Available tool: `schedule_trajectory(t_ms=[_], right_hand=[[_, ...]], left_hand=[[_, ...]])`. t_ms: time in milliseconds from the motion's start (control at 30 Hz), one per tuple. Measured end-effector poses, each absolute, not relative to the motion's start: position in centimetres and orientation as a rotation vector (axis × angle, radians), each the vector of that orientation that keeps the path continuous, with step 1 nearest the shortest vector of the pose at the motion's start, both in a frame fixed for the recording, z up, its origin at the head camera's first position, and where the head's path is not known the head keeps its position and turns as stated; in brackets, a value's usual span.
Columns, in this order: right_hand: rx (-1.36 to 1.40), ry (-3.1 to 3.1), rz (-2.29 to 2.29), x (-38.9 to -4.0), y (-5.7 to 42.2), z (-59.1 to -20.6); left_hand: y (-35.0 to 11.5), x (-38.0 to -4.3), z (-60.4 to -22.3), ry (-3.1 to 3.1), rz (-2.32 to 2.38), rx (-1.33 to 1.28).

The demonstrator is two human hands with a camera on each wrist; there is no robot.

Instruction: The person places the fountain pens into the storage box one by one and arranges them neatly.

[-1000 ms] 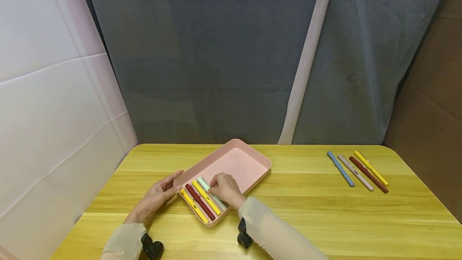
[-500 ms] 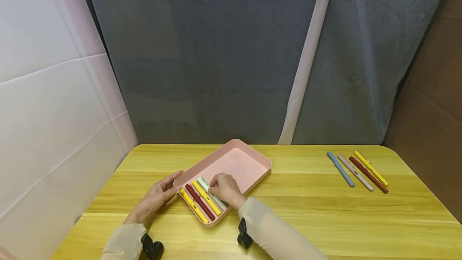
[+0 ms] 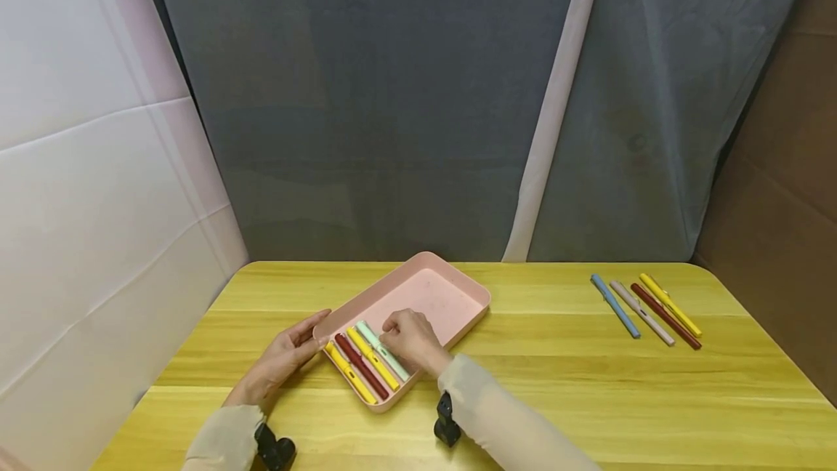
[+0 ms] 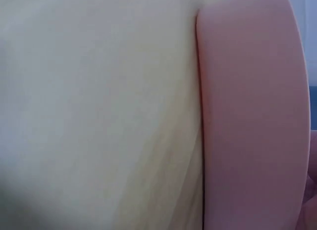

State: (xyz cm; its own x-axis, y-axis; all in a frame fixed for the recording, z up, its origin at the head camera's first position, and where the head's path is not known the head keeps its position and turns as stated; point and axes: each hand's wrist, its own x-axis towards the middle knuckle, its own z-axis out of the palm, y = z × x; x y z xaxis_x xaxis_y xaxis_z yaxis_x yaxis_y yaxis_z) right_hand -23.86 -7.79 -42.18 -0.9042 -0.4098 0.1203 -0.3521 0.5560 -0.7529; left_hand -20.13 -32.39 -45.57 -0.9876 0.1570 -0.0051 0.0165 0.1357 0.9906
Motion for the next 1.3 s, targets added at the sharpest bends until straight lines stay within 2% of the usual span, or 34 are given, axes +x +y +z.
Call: schedule_trajectory(t_ms=[1300], right_hand=[[-0.549,2.582,-1.641,-25.6,-0.5,-40.2]], left_hand=[[-32.7,-20.0,-45.2,2.275,1.938,0.133]])
